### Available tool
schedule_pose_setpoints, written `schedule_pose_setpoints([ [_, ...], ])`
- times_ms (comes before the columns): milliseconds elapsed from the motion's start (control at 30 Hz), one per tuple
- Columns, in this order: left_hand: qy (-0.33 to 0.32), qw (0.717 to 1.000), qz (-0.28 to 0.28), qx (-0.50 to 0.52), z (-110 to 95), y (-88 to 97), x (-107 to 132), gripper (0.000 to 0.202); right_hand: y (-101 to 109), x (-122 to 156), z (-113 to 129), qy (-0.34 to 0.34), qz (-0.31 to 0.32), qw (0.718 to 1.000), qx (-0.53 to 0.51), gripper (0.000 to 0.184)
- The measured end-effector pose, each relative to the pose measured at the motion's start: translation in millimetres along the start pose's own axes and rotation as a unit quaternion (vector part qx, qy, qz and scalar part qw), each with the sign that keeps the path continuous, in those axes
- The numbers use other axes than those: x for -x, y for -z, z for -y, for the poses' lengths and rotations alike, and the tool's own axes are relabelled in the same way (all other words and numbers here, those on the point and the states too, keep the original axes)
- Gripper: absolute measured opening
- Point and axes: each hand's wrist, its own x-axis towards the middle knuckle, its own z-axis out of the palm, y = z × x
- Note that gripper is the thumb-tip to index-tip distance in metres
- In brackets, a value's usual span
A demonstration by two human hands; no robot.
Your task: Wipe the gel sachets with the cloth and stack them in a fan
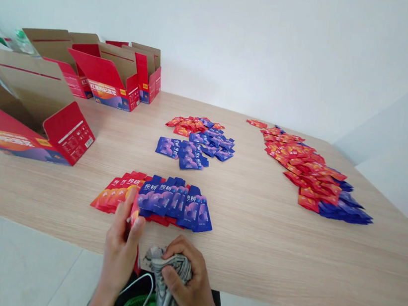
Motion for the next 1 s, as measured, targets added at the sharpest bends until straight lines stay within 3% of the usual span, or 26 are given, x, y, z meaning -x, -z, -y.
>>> schedule_pose_setpoints([
  [67,-0.051,0.99,-0.019,-0.127,-2,5.6,-36,0.079,8,2,-5,-0.028,-0.047,0.998,-0.017,0.031],
  [167,-0.078,0.959,-0.017,-0.272,2,0.0,-88,0.085,20,5,-12,-0.123,-0.117,0.983,-0.077,0.04],
  [300,-0.085,0.898,0.048,-0.428,16,-20.9,-126,0.083,35,6,-14,-0.191,-0.187,0.954,-0.133,0.046],
  [433,-0.086,0.871,0.065,-0.48,28,-30.3,-129,0.074,48,6,-13,-0.182,-0.194,0.955,-0.134,0.05],
  [633,-0.087,0.846,0.082,-0.519,35,-25.1,-123,0.069,51,6,-11,-0.177,-0.228,0.949,-0.127,0.048],
  [800,-0.088,0.844,0.079,-0.522,35,-25.8,-121,0.075,50,7,-11,-0.177,-0.231,0.949,-0.126,0.047],
  [1000,-0.094,0.854,0.077,-0.507,31,-25.7,-120,0.065,65,8,-18,-0.148,-0.218,0.962,-0.076,0.043],
])
